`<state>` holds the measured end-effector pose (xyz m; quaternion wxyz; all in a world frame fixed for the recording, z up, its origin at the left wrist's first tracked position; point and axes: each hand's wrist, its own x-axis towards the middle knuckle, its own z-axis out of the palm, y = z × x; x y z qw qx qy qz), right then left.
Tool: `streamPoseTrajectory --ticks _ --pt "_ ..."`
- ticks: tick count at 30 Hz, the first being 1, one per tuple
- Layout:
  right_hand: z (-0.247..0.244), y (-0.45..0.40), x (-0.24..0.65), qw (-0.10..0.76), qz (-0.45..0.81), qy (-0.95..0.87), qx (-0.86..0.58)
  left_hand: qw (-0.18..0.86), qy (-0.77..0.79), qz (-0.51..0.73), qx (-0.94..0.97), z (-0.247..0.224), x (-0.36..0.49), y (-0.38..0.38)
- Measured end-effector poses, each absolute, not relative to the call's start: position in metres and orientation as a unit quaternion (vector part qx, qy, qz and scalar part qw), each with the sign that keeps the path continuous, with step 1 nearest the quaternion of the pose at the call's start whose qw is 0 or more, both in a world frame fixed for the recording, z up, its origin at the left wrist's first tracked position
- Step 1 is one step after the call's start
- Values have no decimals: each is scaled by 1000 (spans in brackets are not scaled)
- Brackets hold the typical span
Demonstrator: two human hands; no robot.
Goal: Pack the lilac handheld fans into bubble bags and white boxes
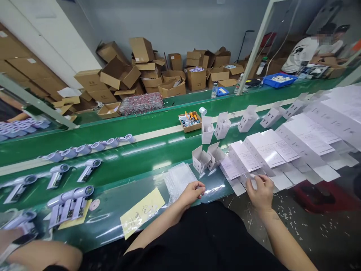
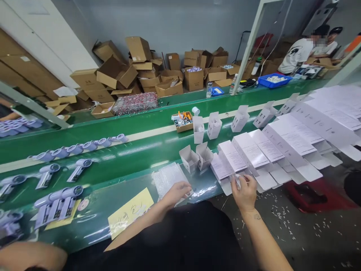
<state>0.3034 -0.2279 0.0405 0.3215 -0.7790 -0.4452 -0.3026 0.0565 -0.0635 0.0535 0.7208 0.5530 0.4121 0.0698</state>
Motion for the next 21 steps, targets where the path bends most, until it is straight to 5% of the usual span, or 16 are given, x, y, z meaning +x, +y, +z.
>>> streamPoseTrajectory --ticks 3,6,11,18,21 --pt "43 -237 278 361 -208 -507 -754 731 441 98 512 56 50 -61" --pt "32 -232 247 361 65 -565 -739 737 469 128 470 52 43 -60" --pt "0 -198 219 355 426 -356 -752 734 506 165 421 46 32 -64" --pt "-10 -139 206 361 574 -268 -684 742 554 241 290 43 16 -72" --pt "-2 -124 193 360 629 -243 -644 819 455 311 157 53 1 -75"
